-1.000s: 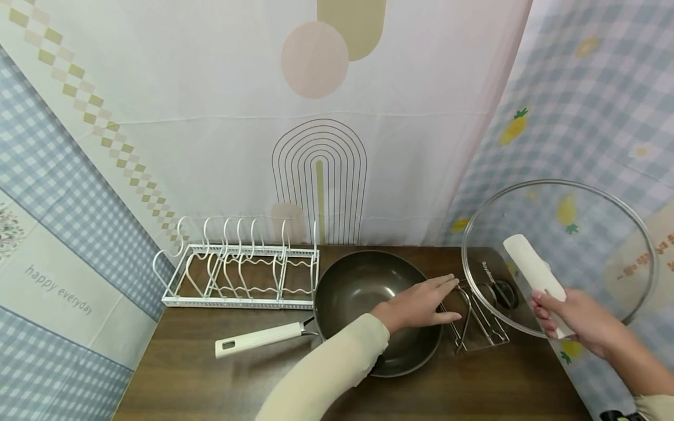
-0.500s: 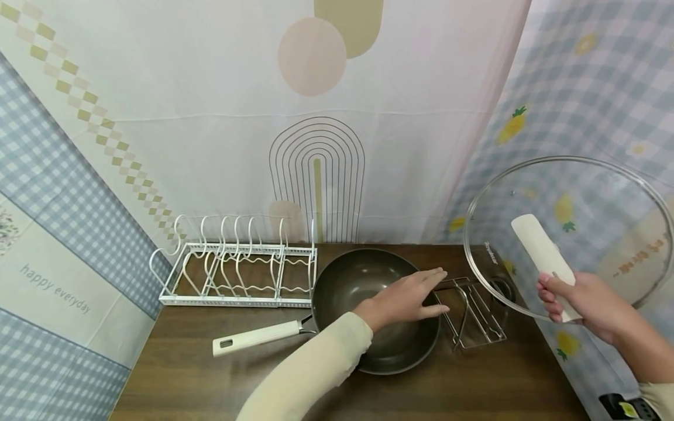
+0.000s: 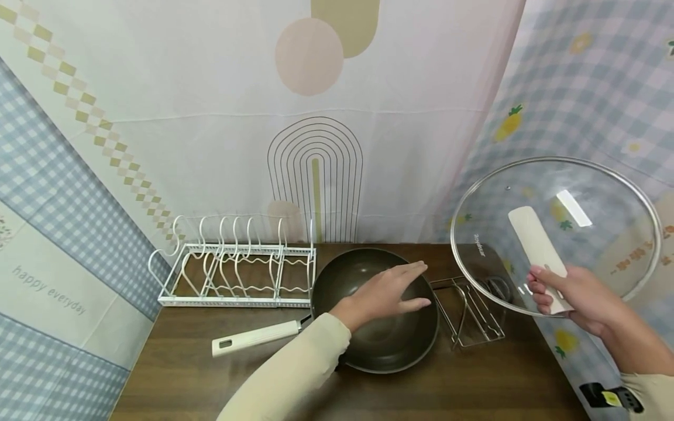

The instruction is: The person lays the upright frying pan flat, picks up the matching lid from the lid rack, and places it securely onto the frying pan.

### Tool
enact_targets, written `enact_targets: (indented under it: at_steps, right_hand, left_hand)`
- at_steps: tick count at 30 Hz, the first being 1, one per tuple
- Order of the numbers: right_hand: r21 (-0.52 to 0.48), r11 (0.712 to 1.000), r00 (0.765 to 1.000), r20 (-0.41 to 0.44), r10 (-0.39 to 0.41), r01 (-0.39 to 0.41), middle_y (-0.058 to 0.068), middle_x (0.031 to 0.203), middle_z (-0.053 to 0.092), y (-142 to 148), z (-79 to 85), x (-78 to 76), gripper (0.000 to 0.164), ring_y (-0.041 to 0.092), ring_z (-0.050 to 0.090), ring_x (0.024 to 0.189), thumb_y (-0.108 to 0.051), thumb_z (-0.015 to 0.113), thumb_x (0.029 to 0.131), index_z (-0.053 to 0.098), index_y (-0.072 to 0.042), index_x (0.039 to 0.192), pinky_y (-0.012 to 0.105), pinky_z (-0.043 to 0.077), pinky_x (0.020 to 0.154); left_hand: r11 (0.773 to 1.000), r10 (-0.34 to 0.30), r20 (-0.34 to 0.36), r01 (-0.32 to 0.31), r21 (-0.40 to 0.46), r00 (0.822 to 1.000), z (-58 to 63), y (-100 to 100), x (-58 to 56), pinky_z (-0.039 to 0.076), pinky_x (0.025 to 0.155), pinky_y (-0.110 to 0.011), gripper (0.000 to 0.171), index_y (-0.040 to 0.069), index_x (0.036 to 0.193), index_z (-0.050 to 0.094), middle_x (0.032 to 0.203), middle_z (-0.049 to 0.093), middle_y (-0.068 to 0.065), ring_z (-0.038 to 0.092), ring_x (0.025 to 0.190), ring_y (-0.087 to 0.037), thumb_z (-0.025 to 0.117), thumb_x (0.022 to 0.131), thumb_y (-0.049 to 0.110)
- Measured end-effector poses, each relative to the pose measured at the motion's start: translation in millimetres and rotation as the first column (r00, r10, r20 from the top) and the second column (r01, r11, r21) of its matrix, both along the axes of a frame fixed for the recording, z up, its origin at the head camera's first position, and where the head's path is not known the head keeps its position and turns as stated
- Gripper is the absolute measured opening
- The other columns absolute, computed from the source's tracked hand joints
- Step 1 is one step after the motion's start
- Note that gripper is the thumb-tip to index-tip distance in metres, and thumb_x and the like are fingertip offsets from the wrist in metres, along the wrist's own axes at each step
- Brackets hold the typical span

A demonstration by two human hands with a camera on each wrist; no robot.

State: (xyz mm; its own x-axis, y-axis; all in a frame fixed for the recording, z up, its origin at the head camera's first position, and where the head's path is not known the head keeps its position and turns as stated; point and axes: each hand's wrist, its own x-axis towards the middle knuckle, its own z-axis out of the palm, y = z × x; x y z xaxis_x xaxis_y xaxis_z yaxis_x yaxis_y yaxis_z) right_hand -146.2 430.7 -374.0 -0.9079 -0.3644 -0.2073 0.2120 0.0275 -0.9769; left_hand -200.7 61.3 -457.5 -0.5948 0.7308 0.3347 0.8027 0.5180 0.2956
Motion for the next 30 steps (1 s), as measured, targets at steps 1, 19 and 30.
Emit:
enact_targets:
  at_steps: [1,19,30]
  right_hand:
    - [-0.030,1.000,1.000,0.007,0.006,-0.006,0.000,0.082,0.056,0.5,0.1,-0.1,0.024,0.015,0.043,0.063,-0.014,0.033,0.114,0.053,-0.002,0.105,0.031,0.041,0.051]
    - [-0.397,0.903,0.971,0.097,0.220,-0.165,-0.001,0.091,0.063,-12.0,-0.5,3.6,0.042,0.010,0.049,0.073,-0.014,0.019,0.115,0.060,-0.003,0.111,0.023,0.046,0.061]
    - [-0.512,0.844,0.951,0.151,0.268,-0.157,0.000,0.091,0.061,-26.2,-5.7,1.4,0.043,0.010,0.041,0.074,-0.016,0.018,0.115,0.059,-0.002,0.112,0.022,0.048,0.066]
  left_hand:
    - [1.000,0.004,0.001,-0.004,0.003,1.000,0.4,-2.7,0.8,0.046,0.114,-0.031,0.073,0.010,0.155,0.044,0.160,0.048,-0.005,0.051,0.143,-0.018,0.064,0.099,0.052]
    - [0.993,0.067,0.001,-0.066,0.096,0.998,3.0,-63.0,21.3,0.043,0.118,-0.034,0.082,0.009,0.153,0.046,0.152,0.056,-0.008,0.054,0.140,-0.022,0.076,0.090,0.052]
    - [0.984,0.133,0.033,-0.136,0.112,0.991,-1.0,-108.4,33.6,0.045,0.116,-0.039,0.083,0.009,0.153,0.046,0.152,0.055,-0.009,0.054,0.140,-0.024,0.077,0.089,0.052]
